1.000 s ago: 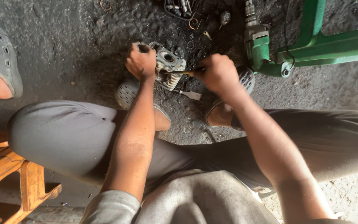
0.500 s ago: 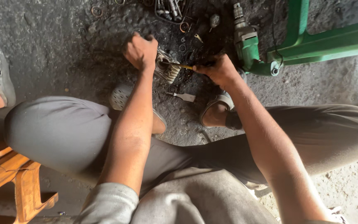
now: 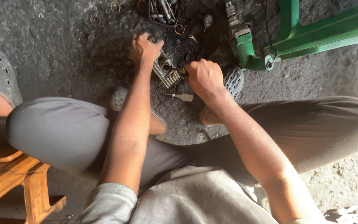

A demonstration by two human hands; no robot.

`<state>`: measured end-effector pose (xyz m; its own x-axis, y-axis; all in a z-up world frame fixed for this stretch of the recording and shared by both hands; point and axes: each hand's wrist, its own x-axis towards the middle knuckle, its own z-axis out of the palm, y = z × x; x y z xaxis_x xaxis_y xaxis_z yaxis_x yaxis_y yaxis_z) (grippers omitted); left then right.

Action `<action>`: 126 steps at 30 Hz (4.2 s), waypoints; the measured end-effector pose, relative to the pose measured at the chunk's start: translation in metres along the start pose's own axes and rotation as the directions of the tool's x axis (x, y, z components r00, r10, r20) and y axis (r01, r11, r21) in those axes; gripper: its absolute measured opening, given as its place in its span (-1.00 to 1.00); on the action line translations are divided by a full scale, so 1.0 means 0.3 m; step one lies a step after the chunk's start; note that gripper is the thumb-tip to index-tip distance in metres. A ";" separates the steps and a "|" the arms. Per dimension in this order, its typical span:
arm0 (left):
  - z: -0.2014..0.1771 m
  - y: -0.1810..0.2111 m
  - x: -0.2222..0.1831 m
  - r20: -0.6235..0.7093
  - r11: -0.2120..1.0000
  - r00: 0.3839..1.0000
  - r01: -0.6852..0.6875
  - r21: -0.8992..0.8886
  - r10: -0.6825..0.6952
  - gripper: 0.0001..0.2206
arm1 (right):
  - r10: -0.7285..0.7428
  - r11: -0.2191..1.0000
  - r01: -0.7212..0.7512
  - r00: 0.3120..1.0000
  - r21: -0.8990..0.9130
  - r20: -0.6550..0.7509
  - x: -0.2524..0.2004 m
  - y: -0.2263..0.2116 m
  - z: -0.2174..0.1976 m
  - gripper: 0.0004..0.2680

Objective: The person scrapes material from the surface of a metal engine component using a screwdriver and then wipes the component with a cloth.

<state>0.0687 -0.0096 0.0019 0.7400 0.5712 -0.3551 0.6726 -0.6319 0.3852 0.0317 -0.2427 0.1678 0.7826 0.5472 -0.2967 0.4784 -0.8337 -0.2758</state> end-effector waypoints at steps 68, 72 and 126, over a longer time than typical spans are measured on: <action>-0.050 -0.116 0.182 -0.082 0.993 0.990 -0.115 -0.013 0.114 -0.75 | 0.094 0.958 -0.119 0.990 0.262 0.107 0.186 0.048 0.216 -0.66; -0.065 -0.122 0.189 -0.028 0.998 0.999 -0.041 -0.043 0.040 -0.73 | 0.070 0.769 -0.283 0.928 0.573 0.365 0.148 0.090 0.257 -0.66; -0.101 -0.215 0.091 -0.315 0.948 0.902 -0.319 -0.022 0.296 -0.78 | 0.151 0.845 -0.241 0.964 0.477 0.219 0.084 -0.040 0.217 -0.78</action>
<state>0.0456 0.0626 -0.0067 0.8676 0.4934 0.0623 0.4018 -0.7693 0.4968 0.0198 -0.2141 0.1040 0.7392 0.4179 -0.5282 0.0258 -0.8012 -0.5978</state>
